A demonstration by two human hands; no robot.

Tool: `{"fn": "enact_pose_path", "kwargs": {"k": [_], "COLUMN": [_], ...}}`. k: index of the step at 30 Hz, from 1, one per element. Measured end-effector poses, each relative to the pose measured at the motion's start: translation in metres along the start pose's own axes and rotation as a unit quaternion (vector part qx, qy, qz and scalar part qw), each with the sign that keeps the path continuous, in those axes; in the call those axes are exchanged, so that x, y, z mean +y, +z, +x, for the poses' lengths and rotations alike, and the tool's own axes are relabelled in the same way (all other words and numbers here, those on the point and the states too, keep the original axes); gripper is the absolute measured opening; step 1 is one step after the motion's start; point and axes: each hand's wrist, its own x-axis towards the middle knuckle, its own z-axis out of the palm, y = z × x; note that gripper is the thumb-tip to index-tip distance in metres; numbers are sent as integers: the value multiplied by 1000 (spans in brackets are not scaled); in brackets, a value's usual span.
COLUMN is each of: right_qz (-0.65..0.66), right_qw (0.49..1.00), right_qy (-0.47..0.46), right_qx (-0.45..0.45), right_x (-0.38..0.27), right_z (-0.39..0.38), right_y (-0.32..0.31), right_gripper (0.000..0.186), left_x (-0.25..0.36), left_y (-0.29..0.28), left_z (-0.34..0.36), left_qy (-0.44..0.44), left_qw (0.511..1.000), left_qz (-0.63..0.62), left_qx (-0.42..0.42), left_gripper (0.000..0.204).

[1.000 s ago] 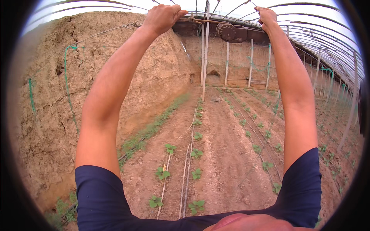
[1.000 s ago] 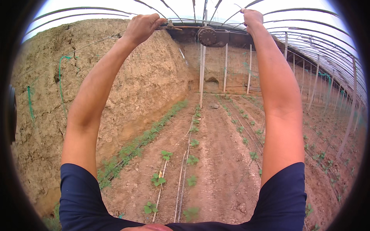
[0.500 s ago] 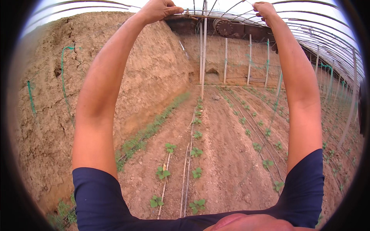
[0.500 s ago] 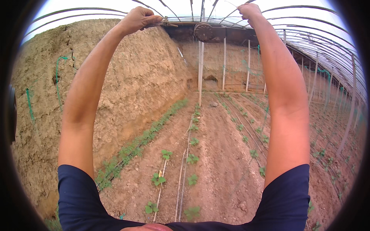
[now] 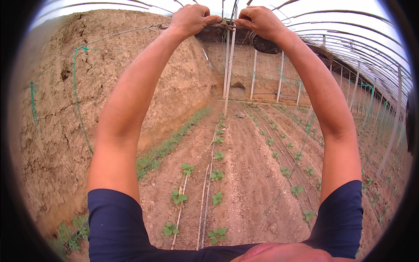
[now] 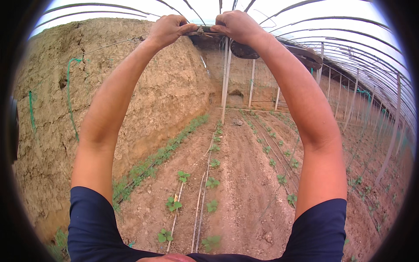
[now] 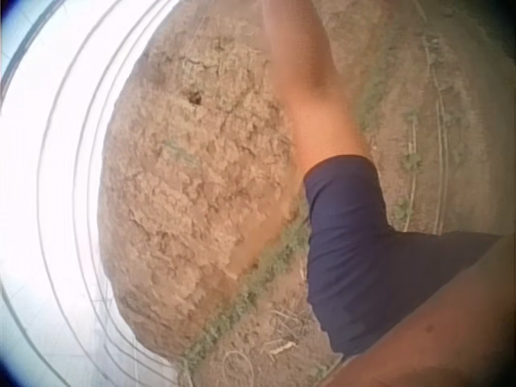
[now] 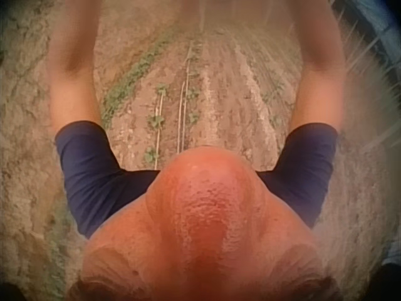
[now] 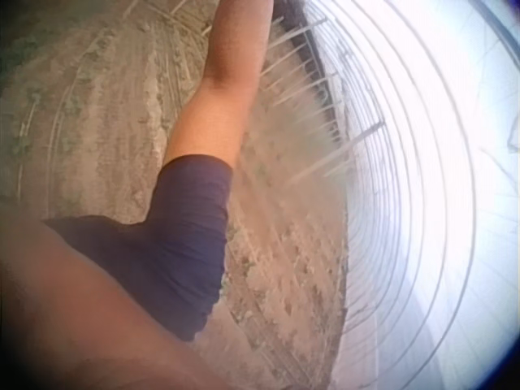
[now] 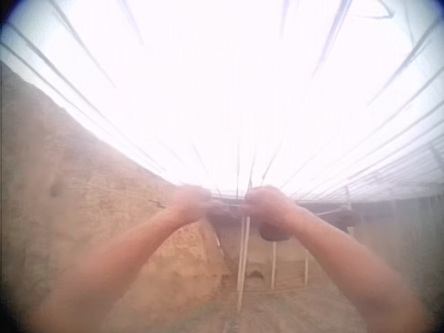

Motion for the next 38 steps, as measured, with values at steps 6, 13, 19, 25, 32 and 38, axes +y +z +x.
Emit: {"fn": "enact_pose_path", "kwargs": {"k": [6,13,19,25,32,38], "right_qz": [-60,146,167,150,-98,-2], "right_qw": [998,977,967,956,970,891], "right_qy": [7,155,184,218,-45,380], "right_qx": [31,-23,-50,-128,-218,249], "right_x": [3,14,8,-23,-12,87], "right_z": [-1,5,8,2,-9,-13], "right_y": [7,19,11,-20,-41,-43], "right_gripper": [37,44,40,43,37,41], "left_x": [6,12,12,12,17,20], "left_y": [-1,-6,-8,-7,-5,10], "left_z": [-2,-7,-9,-15,-20,-28], "left_qy": [-14,-26,15,31,92,123], "left_qw": [1000,997,998,996,984,971], "left_qz": [15,21,6,-2,145,195], "left_qx": [9,-67,-60,-89,-49,56], "left_gripper": [57,55,59,63,64,48]}}
